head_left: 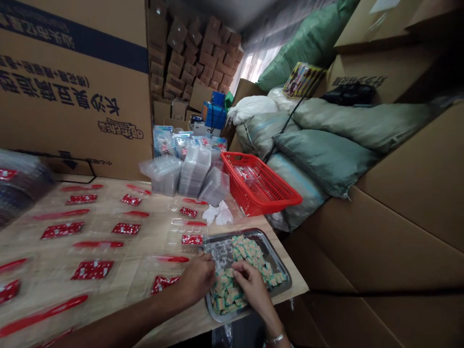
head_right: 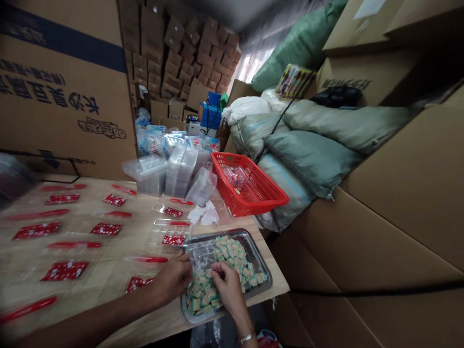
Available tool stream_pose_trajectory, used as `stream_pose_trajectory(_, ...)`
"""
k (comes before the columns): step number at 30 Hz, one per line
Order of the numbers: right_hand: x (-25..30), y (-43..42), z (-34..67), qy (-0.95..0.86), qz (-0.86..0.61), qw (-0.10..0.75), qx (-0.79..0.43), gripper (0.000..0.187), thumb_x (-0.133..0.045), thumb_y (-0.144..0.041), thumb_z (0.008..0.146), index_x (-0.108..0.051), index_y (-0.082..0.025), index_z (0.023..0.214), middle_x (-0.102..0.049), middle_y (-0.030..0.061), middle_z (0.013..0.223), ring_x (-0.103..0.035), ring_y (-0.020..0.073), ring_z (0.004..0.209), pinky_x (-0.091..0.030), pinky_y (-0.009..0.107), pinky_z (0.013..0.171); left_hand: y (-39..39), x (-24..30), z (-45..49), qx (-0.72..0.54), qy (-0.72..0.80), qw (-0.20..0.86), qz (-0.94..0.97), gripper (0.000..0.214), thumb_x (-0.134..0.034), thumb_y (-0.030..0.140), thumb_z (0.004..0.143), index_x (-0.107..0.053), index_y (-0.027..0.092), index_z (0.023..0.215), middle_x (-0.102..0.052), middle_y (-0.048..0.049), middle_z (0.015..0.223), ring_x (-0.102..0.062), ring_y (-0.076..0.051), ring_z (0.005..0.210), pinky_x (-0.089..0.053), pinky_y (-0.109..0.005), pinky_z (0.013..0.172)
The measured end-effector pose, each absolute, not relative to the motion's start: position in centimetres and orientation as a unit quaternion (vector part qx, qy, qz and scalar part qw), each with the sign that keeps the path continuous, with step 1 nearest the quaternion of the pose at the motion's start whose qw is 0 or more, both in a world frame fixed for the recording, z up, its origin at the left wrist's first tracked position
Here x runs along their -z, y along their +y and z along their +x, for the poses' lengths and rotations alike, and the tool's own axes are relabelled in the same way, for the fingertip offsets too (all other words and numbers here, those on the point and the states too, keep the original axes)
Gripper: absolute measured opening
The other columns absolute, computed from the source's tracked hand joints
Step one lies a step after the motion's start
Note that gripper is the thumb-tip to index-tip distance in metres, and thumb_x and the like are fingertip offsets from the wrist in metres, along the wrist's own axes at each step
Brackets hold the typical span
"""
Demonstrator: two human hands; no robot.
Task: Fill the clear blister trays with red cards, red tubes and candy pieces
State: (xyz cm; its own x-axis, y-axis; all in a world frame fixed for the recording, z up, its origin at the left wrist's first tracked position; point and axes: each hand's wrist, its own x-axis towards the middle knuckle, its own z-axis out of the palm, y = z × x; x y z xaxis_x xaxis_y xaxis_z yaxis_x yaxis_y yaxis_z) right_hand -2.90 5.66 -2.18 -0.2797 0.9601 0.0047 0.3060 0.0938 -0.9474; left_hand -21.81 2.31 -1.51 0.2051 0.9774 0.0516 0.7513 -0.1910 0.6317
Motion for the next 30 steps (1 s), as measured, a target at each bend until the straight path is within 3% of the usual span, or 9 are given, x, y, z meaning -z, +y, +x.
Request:
stream_pose_trajectory(3, 1.9, 4.6, -3.7, -0.575, -0.479, 0.400, -0.529, 0.034, -0.069, -0.047, 0.068, -0.066, -0.016, 0.083, -0.059, -0.0007, 0.064, -0.053, 0.0139, 0.057, -0.044, 0.025, 0.054, 1.7, 1.6, -21.7, -0.389, 0.566, 0.450, 0.571, 0.007, -0.058, 0.014, 0.063, -0.056, 0.016, 0.057, -0.055, 0.0012, 0.057, -0.049, -0.013, 0.057, -0.037, -0.024, 0.056)
stream_pose_trajectory(6, 1.4, 3.4, -5.3, -0.523, -0.463, 0.448, -0.558, 0.035, -0.071, -0.049, 0.066, -0.065, -0.017, 0.079, -0.058, -0.0013, 0.064, -0.053, 0.0125, 0.057, -0.045, 0.024, 0.053, 1.4, 1.7, -21.1, -0.502, 0.519, 0.565, 0.399, 0.017, -0.066, 0.020, 0.053, -0.049, 0.017, 0.051, -0.051, 0.0047, 0.050, -0.045, -0.010, 0.050, -0.035, -0.022, 0.051)
stream_pose_trajectory(12, 1.7, 2.2, -7.3, -0.492, -0.498, 0.513, -0.497, 0.037, -0.069, -0.052, 0.067, -0.064, -0.016, 0.076, -0.058, -0.0008, 0.062, -0.052, 0.0123, 0.055, -0.046, 0.022, 0.051, 0.9, 1.2, -20.4, -0.569, 0.498, 0.618, 0.215, 0.036, -0.075, 0.023, 0.045, -0.064, 0.016, 0.078, -0.062, 0.0038, 0.059, -0.055, -0.012, 0.055, -0.044, -0.024, 0.058)
stream_pose_trajectory(18, 2.3, 1.3, -7.8, -0.567, -0.514, 0.478, -0.432, 0.029, -0.059, -0.046, 0.079, -0.064, -0.017, 0.078, -0.064, 0.0021, 0.067, -0.059, 0.0162, 0.062, -0.048, 0.025, 0.058, 0.4, 0.1, -20.0, -0.548, 0.496, 0.624, 0.253, 0.023, -0.074, 0.023, 0.049, -0.070, 0.015, 0.069, -0.068, -0.0007, 0.068, -0.061, -0.015, 0.067, -0.048, -0.026, 0.068)
stream_pose_trajectory(22, 2.4, 0.8, -7.8, -0.607, -0.516, 0.479, -0.370, 0.023, -0.056, -0.040, 0.082, -0.067, -0.020, 0.079, -0.066, 0.0038, 0.075, -0.061, 0.0179, 0.071, -0.049, 0.026, 0.065, 0.2, 0.1, -20.1, -0.538, 0.487, 0.630, 0.276, 0.030, -0.078, 0.032, 0.051, -0.071, 0.016, 0.075, -0.071, -0.0032, 0.074, -0.063, -0.019, 0.074, -0.049, -0.029, 0.074)
stream_pose_trajectory(28, 2.5, 1.3, -7.2, -0.591, -0.533, 0.487, -0.360, 0.027, -0.055, -0.041, 0.081, -0.066, -0.019, 0.094, -0.068, 0.0068, 0.091, -0.062, 0.0200, 0.083, -0.049, 0.028, 0.072, 0.2, 0.9, -20.2, -0.558, 0.479, 0.622, 0.268, 0.032, -0.082, 0.035, 0.048, -0.069, 0.016, 0.071, -0.068, -0.0006, 0.068, -0.061, -0.015, 0.063, -0.049, -0.027, 0.067)
stream_pose_trajectory(30, 2.2, 1.6, -6.9, -0.613, -0.518, 0.466, -0.373, 0.025, -0.056, -0.039, 0.080, -0.066, -0.018, 0.090, -0.067, 0.0055, 0.086, -0.061, 0.0190, 0.079, -0.049, 0.027, 0.070, 0.2, 0.9, -20.3, -0.545, 0.477, 0.634, 0.272, 0.033, -0.081, 0.037, 0.049, -0.068, 0.015, 0.071, -0.066, -0.0001, 0.067, -0.060, -0.014, 0.060, -0.049, -0.027, 0.064)
